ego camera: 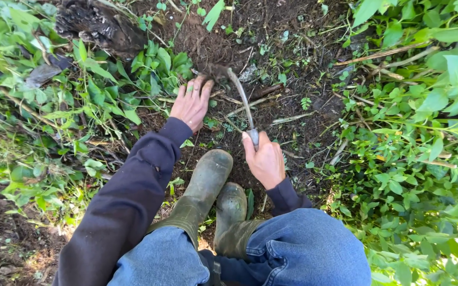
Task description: The person uses a sickle to cut weeds and grass at ground level in a garden. They repeatedly swing the tool to clear vegetation and use their left hand to pull up the cut plants, continuing the process across the area.
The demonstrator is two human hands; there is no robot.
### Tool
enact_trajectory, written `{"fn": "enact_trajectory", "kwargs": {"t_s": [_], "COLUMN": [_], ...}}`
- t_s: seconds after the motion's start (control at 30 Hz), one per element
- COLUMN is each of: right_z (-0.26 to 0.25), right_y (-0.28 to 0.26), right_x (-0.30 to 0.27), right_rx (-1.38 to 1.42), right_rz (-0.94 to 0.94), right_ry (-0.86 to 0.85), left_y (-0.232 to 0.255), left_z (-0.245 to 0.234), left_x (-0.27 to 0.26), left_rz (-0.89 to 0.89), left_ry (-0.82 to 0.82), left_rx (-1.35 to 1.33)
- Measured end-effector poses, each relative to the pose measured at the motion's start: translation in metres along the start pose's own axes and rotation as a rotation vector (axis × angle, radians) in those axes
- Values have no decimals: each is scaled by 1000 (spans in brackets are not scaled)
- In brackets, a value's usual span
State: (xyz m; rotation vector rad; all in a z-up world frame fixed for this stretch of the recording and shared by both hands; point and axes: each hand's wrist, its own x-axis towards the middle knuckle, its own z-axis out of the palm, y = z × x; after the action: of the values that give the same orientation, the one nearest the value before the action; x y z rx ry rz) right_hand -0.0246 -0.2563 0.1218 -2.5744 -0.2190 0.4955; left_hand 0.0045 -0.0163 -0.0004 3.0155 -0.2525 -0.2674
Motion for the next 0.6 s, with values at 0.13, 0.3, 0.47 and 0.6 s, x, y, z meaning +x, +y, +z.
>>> {"fn": "enact_trajectory", "kwargs": {"t_s": [0.13, 0.3, 0.47, 0.6], "right_z": [-13, -1, -2, -17], "right_y": [15, 7, 4, 19], "right_x": [15, 5, 13, 70], "right_rx": [33, 11, 226, 190], "right_rz": [68, 82, -17, -67], "right_ry": [172, 150, 115, 309], "left_y": [1, 2, 2, 8], "left_z": [-7, 4, 1, -22], "left_x": [-2, 4, 1, 1], "left_rz": [-6, -18, -49, -31], "left_ry": [-37, -36, -46, -64], "left_rx": [-7, -14, -4, 12]}}
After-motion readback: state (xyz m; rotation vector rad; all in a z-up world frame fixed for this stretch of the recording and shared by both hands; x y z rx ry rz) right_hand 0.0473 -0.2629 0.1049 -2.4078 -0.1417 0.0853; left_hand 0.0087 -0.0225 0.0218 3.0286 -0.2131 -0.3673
